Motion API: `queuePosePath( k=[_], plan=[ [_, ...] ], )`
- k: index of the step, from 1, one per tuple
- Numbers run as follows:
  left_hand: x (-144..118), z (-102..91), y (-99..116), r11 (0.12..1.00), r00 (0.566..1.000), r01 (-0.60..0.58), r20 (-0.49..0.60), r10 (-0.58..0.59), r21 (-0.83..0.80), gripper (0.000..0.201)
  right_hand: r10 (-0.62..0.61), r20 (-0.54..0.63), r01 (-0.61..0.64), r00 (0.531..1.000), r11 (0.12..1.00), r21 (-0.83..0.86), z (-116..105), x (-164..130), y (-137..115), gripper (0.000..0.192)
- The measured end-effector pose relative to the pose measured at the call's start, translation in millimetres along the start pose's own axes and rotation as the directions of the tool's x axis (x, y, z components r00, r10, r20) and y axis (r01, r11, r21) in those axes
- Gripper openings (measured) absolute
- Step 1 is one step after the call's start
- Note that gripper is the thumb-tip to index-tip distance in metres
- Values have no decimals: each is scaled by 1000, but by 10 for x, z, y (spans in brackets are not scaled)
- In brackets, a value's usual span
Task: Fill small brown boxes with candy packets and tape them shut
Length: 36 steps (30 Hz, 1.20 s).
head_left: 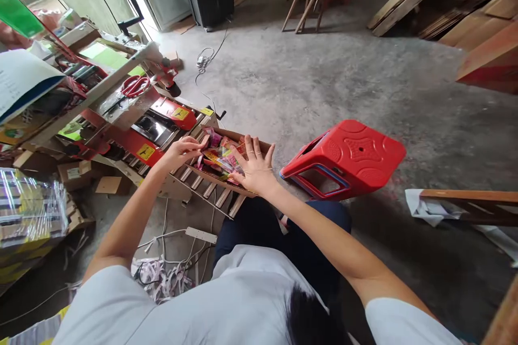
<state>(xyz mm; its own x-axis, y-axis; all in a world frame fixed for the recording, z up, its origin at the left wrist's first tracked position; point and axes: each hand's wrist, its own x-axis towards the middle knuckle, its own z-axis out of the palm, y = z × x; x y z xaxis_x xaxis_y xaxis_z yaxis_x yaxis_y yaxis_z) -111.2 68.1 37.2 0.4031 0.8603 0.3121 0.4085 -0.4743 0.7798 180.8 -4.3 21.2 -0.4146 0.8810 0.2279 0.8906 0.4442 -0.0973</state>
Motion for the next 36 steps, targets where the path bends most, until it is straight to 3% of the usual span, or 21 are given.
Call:
queuePosePath(
  k=[3, 5, 8, 10, 12, 15, 18, 20, 22, 24, 25, 27, 30, 33, 36],
  plan=[
    [131, -102, 131, 997, 945, -41, 326, 20, 60, 47, -7, 11, 7, 1000, 1000, -25, 0, 26, -68, 80],
    [218, -127, 242, 996, 888, -73, 459, 42, 50, 61, -70, 72, 70, 995, 998, 6, 40, 28, -33, 80],
    [331, -103, 341, 995, 857, -93, 513, 60, 39, 83, -166, 168, 152, 972, 984, 94, 135, 62, 55, 82],
    [399, -59, 328, 994, 842, -97, 536, 52, 55, 78, -188, 185, 166, 965, 978, 129, 207, 97, 93, 81],
    [467, 7, 264, 994, 834, -80, 552, 28, 70, 60, -189, 190, 163, 963, 976, 145, 279, 129, 110, 79],
    [546, 135, 141, 996, 858, -13, 513, -33, 86, 34, -186, 212, 148, 960, 972, 182, 347, 162, 149, 72],
    [561, 261, 59, 990, 893, 27, 441, -86, 138, 28, -188, 206, 114, 960, 938, 328, 276, 171, 260, 67],
    [539, 325, 35, 979, 918, 62, 373, -132, 194, 28, -222, 175, 98, 959, 841, 532, 134, 155, 353, 66],
    [506, 372, 30, 960, 929, 103, 318, -187, 260, 31, -260, 115, 95, 959, 674, 733, -27, 123, 407, 63],
    [467, 405, 45, 939, 925, 121, 306, -225, 323, 32, -265, 67, 107, 962, 590, 800, -125, 86, 384, 61],
    [442, 417, 61, 930, 921, 112, 314, -229, 351, 32, -257, 64, 113, 964, 618, 778, -132, 71, 342, 62],
    [374, 441, 111, 904, 929, 83, 296, -223, 420, 32, -218, 100, 104, 971, 760, 642, -63, 49, 222, 65],
    [245, 502, 199, 838, 980, 79, 113, -166, 541, 44, -147, 156, 72, 977, 911, 406, 130, 43, 56, 63],
    [188, 639, 235, 851, 997, 76, -65, -49, 519, 64, -167, 137, 115, 976, 939, 324, 250, 58, 10, 61],
    [247, 812, 208, 900, 987, 65, -162, 6, 431, 58, -190, 76, 152, 979, 922, 355, 262, 94, 70, 61]
  ],
)
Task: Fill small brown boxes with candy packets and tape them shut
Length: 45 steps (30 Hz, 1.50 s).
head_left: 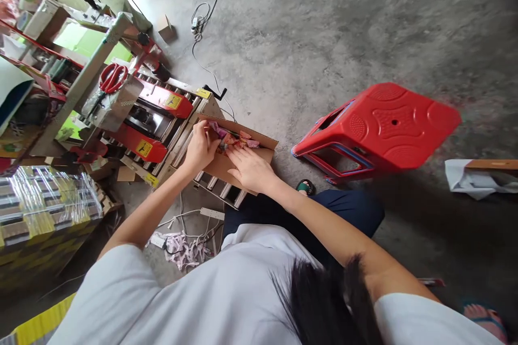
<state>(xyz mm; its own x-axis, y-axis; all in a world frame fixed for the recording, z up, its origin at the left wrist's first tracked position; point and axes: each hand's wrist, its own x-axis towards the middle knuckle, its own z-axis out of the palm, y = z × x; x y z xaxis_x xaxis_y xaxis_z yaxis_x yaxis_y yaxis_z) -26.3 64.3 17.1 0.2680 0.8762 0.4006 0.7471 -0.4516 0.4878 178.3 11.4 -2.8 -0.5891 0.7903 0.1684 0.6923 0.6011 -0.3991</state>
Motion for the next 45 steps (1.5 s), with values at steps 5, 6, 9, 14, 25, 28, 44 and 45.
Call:
queuePosePath(
  k=[5, 6, 9, 14, 25, 28, 44, 45],
  plan=[
    [55, 129, 15, 999, 999, -22, -22, 23, 34, 44, -81, -266, 154, 961, 951, 267, -222, -156, 142, 44],
    [54, 126, 13, 999, 1000, -25, -10, 26, 41, 43, -26, -366, 149, 930, 938, 312, -271, -257, 152, 38],
    [53, 112, 20, 999, 1000, -19, -3, 19, 50, 41, 261, -521, -36, 813, 915, 402, -321, -654, 99, 26],
    [120, 17, -11, 1000, 1000, -5, 15, 5, 15, 45, 460, -285, -208, 841, 761, 614, -31, -1030, -33, 14],
    [222, -287, -224, 999, 965, 35, 257, -43, 34, 75, 4, 169, -36, 986, 982, 185, -702, -166, 141, 22],
    [245, -261, -287, 991, 969, 75, 227, -98, 110, 75, -111, 280, 67, 953, 985, 159, -827, 138, 169, 26],
    [201, -104, 66, 906, 960, -78, 278, -45, 417, 51, -8, 247, -31, 969, 988, 150, -436, 607, 78, 26],
    [210, -83, 96, 892, 957, -91, 288, -45, 443, 49, -11, 200, -32, 980, 977, 212, -483, 513, 94, 28]
  ],
)
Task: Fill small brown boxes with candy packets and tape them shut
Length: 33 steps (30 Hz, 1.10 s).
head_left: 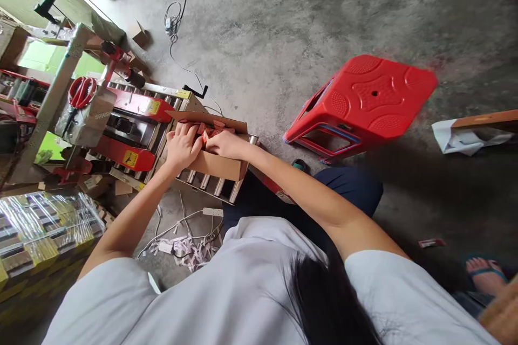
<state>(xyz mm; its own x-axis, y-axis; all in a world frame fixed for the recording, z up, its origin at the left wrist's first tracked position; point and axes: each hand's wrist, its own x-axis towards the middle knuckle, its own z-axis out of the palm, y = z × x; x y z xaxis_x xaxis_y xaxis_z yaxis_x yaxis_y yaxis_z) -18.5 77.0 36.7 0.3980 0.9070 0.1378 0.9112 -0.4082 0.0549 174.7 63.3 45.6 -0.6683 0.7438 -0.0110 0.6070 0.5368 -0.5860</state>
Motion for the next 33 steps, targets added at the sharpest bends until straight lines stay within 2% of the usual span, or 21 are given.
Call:
queuePosePath(
  k=[3, 5, 6, 7, 9, 11, 13, 18, 20, 21, 23, 24, 25, 26, 28, 29, 30, 31, 33],
  plan=[
    [53, 34, 54, 997, 1000, -1, 20, -1, 75, 45, -40, -234, 78, 971, 985, 156, -227, -271, -44, 31],
    [100, 76, 49, 994, 999, -26, 28, 23, 102, 40, -7, -396, 64, 918, 989, 132, -455, -320, -105, 27],
    [127, 100, 36, 993, 999, -47, 32, 44, 108, 38, 33, -450, 13, 892, 995, 99, -562, -290, -133, 26],
    [156, 125, 18, 992, 997, -69, 32, 66, 107, 37, 81, -475, -54, 876, 996, 68, -646, -231, -156, 29],
    [215, 175, -27, 991, 994, -106, 32, 103, 85, 36, 167, -413, -178, 895, 984, 12, -711, -74, -187, 49],
    [259, 221, -78, 992, 993, -119, 18, 119, 47, 35, 217, -283, -239, 934, 970, -46, -618, 36, -211, 71],
    [267, 266, -133, 995, 994, -97, -44, 97, -1, 33, 199, -210, -222, 957, 971, -93, -398, 26, -240, 87],
    [37, 349, -273, 989, 970, 16, -238, -50, -145, 25, 49, -277, -117, 960, 965, -237, 212, -320, -267, 112],
    [-133, 340, -282, 977, 910, 30, -399, -115, -212, 30, 20, -294, -104, 955, 957, -272, 332, -397, -232, 113],
    [-221, 325, -260, 968, 846, 33, -508, -159, -248, 32, 13, -296, -98, 955, 957, -273, 364, -406, -211, 110],
    [-389, 284, -151, 955, 685, 52, -685, -247, -292, 36, 14, -289, -92, 957, 962, -259, 391, -378, -169, 101],
    [-461, 269, -65, 952, 630, 69, -728, -272, -297, 36, 14, -285, -88, 959, 964, -251, 395, -353, -151, 95],
    [-522, 264, 37, 953, 619, 83, -734, -279, -292, 36, 10, -280, -81, 960, 967, -243, 395, -328, -135, 89],
    [-570, 272, 146, 958, 656, 80, -709, -260, -276, 38, 5, -277, -73, 961, 969, -234, 393, -308, -120, 84],
    [-619, 328, 354, 971, 802, 23, -575, -159, -237, 51, -7, -278, -54, 961, 976, -210, 382, -299, -82, 74],
    [-621, 370, 433, 975, 865, -11, -491, -103, -224, 59, -15, -274, -40, 962, 980, -193, 372, -315, -57, 71],
    [-609, 413, 485, 976, 911, -37, -410, -54, -212, 66, -20, -268, -28, 963, 984, -174, 361, -345, -28, 69],
    [-589, 450, 507, 978, 938, -55, -345, -18, -201, 72, -11, -266, -31, 964, 987, -156, 351, -388, 4, 70],
    [-531, 491, 465, 980, 966, -70, -258, 20, -187, 82, 59, -290, -100, 955, 987, -129, 356, -495, 59, 83]
  ],
)
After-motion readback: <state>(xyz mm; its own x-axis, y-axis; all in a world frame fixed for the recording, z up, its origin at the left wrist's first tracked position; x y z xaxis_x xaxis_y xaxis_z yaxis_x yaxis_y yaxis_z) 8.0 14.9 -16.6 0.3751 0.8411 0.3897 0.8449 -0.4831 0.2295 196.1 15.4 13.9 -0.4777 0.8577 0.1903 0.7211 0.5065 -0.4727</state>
